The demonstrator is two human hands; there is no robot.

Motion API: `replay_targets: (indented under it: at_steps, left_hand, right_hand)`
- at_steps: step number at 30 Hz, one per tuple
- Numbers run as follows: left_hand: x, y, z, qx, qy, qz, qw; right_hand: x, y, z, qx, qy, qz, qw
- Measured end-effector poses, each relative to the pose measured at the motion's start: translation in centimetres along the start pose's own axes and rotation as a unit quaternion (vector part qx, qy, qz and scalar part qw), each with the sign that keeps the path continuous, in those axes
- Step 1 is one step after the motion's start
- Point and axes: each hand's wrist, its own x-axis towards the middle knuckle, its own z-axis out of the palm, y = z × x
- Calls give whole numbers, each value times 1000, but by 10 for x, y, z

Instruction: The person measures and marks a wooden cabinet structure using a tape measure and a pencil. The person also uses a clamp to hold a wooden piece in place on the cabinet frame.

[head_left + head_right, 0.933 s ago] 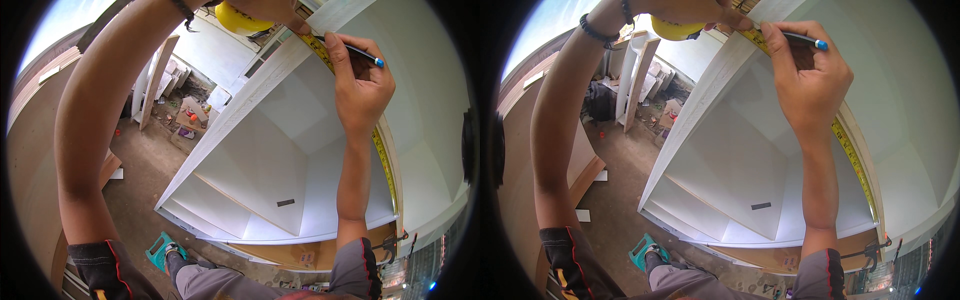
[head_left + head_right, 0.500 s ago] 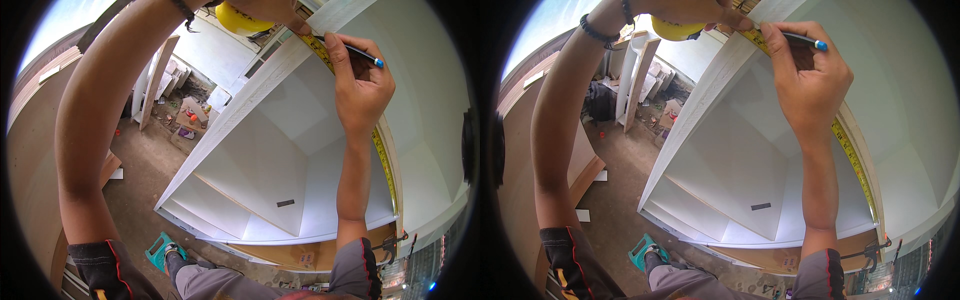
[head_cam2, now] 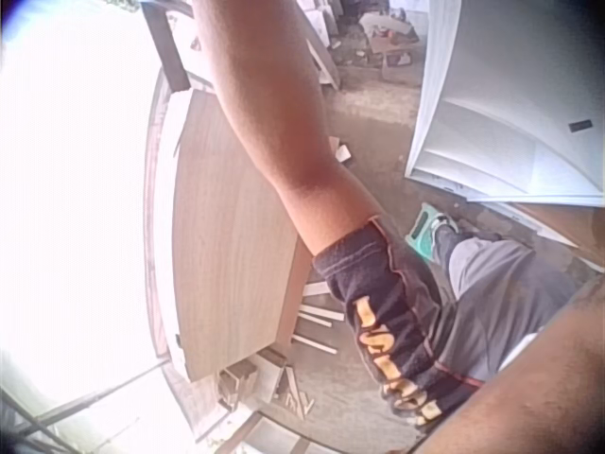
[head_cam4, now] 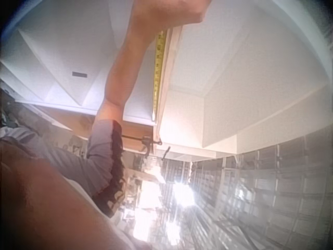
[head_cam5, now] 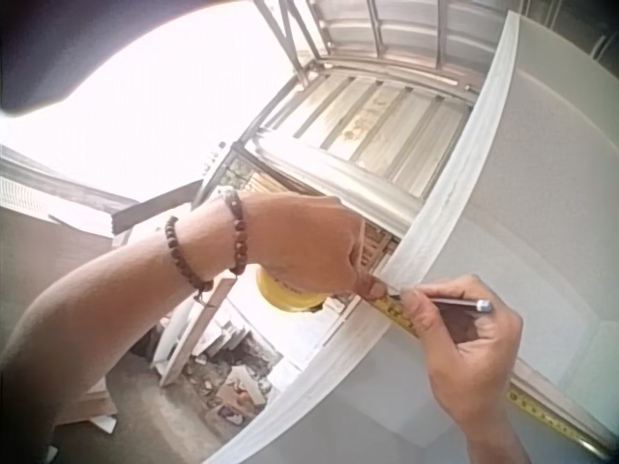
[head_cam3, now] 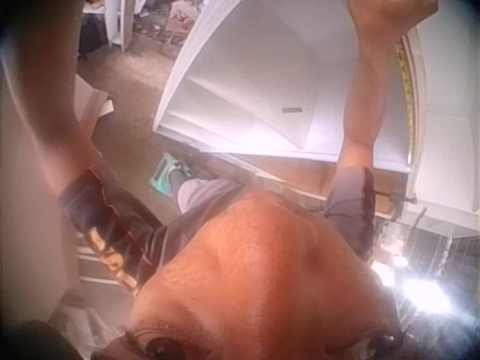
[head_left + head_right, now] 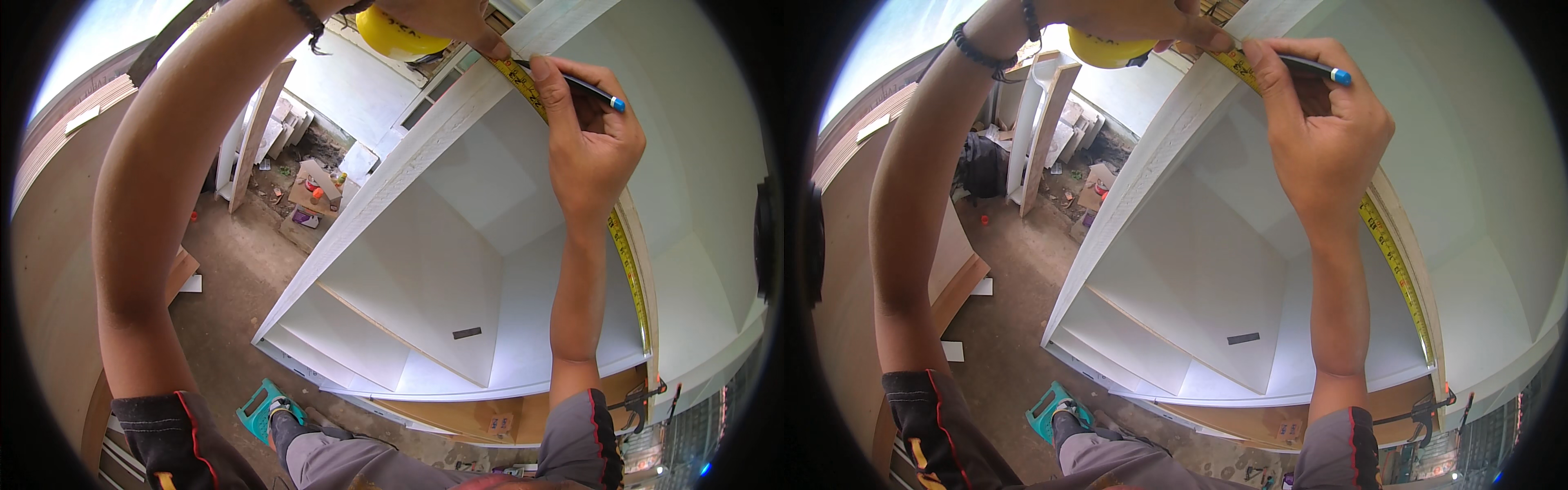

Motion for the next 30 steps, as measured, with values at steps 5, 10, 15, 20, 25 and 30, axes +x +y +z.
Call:
replay_targets:
  at_steps: [5,10,15,20,25,30]
  left_hand:
    - [-1,0,0,2,3,-1,1000]
    - [-1,-3,4,2,8,-2,1000]
    - [-1,1,3,6,10,-9,1000]
    - [4,-1,9,1,13,-7,1000]
    - [0,2,6,7,14,-13,1000]
    - [1,3,8,7,13,-11,1000]
  right_hand:
    - [0,-1,0,7,1,4,1000]
    - [-1,-1,0,-6,-1,6,1000]
    - [1,-4,-1,4,0,9,1000]
    - [-1,0,1,0,-4,12,1000]
    - [0,-5,0,-6,-5,13,1000]
    - [-1,-4,-1,-1,-7,16,1000]
